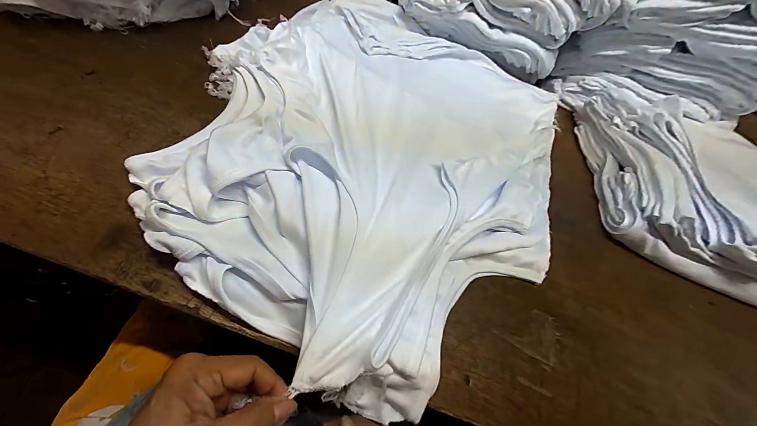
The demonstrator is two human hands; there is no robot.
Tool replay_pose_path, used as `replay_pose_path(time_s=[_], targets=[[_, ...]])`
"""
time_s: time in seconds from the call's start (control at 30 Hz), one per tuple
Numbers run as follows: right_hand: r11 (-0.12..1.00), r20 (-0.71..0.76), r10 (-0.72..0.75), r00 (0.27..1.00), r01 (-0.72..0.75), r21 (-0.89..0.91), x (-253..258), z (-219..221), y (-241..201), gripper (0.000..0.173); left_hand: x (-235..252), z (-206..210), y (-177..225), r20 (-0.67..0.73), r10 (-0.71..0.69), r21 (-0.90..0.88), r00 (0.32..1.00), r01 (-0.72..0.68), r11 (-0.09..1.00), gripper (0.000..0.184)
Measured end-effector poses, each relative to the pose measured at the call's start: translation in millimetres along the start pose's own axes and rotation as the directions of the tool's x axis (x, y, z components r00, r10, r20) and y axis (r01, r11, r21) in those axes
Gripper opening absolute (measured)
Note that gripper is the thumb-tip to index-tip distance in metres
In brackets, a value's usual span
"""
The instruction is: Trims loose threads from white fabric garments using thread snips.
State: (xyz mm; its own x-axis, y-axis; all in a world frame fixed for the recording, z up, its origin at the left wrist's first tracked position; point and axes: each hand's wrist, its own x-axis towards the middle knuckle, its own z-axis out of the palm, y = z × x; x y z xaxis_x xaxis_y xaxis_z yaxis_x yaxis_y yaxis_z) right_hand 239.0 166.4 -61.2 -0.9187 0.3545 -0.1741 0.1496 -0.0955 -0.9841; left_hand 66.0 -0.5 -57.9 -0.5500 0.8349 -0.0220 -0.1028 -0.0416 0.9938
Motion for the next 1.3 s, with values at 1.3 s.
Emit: replay_pose_path(time_s=[1.3], targets=[[0.663,-0.058,-0.499,0.865,0.337,-0.669,47,-36,-32,0.035,26,41,-4,0.046,-0.408,-0.51,0.912,0.372,0.775,0.016]])
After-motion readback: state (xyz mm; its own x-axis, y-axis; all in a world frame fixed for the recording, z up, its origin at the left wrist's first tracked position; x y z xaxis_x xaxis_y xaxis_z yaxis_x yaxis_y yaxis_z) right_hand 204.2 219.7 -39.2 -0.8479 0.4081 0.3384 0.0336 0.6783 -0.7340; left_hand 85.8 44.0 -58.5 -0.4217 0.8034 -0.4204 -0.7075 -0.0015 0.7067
